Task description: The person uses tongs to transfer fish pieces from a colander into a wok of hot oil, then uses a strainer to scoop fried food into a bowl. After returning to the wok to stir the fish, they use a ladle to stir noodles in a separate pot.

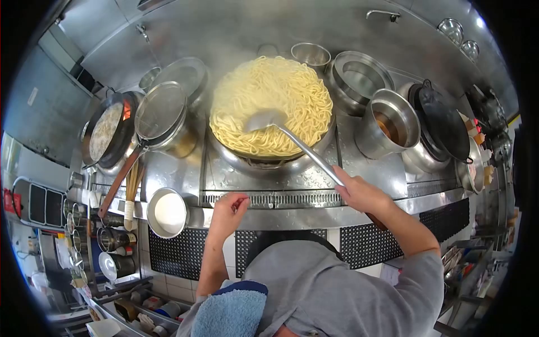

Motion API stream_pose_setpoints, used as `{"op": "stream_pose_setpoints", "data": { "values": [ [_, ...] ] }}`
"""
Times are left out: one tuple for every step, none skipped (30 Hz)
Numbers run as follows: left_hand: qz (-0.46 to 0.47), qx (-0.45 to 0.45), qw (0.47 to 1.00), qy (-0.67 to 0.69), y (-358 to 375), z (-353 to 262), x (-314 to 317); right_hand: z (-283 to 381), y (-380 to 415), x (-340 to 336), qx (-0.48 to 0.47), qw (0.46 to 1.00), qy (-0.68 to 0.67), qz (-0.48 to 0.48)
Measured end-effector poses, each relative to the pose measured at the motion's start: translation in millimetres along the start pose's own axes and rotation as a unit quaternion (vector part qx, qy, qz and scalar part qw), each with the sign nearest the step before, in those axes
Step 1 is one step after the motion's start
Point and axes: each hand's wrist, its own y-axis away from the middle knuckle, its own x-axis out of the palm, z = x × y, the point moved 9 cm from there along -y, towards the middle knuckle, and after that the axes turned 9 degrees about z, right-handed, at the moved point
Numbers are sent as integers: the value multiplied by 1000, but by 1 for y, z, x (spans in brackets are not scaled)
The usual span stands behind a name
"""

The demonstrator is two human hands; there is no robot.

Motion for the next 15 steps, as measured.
{"op": "stream_pose_setpoints", "data": {
  "values": [
    [-2, -18, 1000, 16, 2, 5, 0, 1, 7, -5, -3, 1000, 12, 2],
    [-5, -36, 999, 35, 6, 10, 0, 3, 11, -10, -6, 1000, 26, 5],
    [-6, -57, 997, 54, 10, 18, 0, 1, 6, -10, 0, 1000, 21, 9],
    [-8, -54, 997, 54, 13, 27, 2, -1, -3, -7, 7, 1000, 14, 14],
    [-3, -54, 997, 55, 16, 35, 8, -3, -10, -5, 14, 1000, 8, 20],
    [2, -54, 997, 56, 19, 41, 13, -1, -12, -6, -13, 999, -44, 25],
    [7, -53, 997, 55, 22, 43, 16, 2, -15, -8, -40, 994, -96, 28],
    [5, -42, 998, 49, 25, 39, 17, 6, -17, -11, -67, 986, -149, 32],
    [7, -53, 997, 57, 29, 42, 18, 5, -16, -15, -64, 968, -239, 48],
    [9, -62, 996, 65, 32, 45, 19, 8, -11, -24, -60, 941, -326, 63],
    [10, -71, 995, 75, 35, 49, 21, 9, -10, -31, -56, 907, -410, 78],
    [8, -89, 994, 70, 37, 56, 23, 5, -19, -43, -89, 901, -422, 47],
    [13, -90, 993, 75, 36, 56, 26, 7, -29, -59, -112, 912, -395, 15],
    [18, -92, 992, 79, 38, 56, 29, 13, -40, -77, -135, 919, -369, -16],
    [23, -95, 992, 83, 39, 55, 31, 18, -53, -93, -139, 922, -358, -42]
  ]
}}
